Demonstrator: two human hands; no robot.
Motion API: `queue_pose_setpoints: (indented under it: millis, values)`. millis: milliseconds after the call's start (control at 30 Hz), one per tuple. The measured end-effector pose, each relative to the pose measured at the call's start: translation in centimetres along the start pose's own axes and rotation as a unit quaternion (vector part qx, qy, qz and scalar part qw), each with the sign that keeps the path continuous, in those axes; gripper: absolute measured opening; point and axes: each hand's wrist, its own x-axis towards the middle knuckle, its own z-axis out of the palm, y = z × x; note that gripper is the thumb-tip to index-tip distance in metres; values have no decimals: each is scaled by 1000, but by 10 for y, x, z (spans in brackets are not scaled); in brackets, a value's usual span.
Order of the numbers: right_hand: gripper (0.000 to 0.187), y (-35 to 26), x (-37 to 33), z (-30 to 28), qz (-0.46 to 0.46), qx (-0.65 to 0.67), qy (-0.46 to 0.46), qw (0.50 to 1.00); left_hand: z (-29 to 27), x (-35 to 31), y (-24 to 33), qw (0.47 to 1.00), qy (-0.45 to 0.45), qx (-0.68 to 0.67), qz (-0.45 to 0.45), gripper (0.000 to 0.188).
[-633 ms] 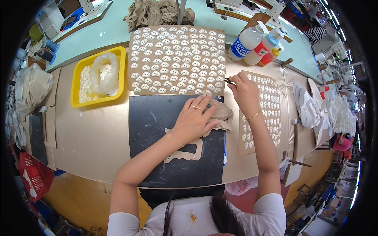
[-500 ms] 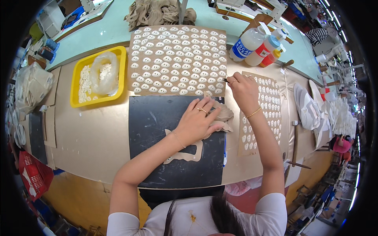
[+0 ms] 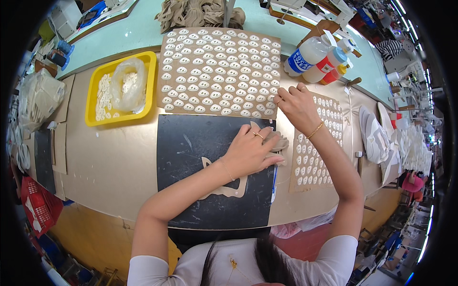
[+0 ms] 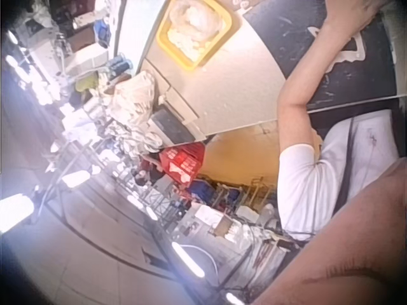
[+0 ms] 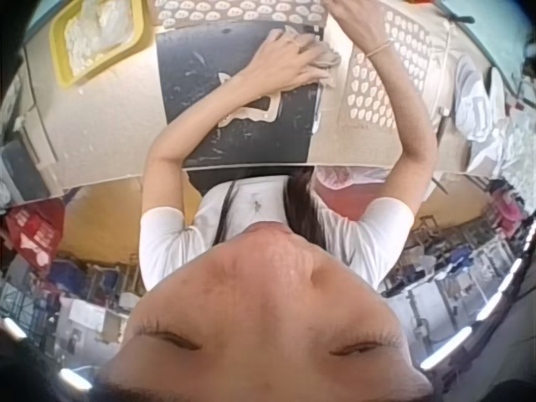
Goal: The person repeatedly picks small white fabric pieces from a sheet, places them on a black cutting mat, and trims their edges with a craft knife. Trimmed pieces are set aside on the mat while the person continues the same process with additional pieces.
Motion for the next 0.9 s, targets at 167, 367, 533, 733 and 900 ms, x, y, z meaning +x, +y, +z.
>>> queue_pose_setpoints:
  millis: [167,367,533,733,900]
  values:
    - [8,6,2,4,-32,3,-3,999,1,-1,-1,1000,15,18,6,56]
    - [9,6,5,-6,-53,9,5,999,-24,-16,-14,997,72,2,-24,47]
    - [11,7,6,-22,68,66,-23,995,-94,-52,-78,949,192,71,-240,28]
    - [21,-42,75,-30,124,291,70,946,-140,-86,-95,902,227,-35,-366,22]
    - [19,-80,153,-25,68,271,52,959,-111,-112,-95,903,207,-21,-375,34]
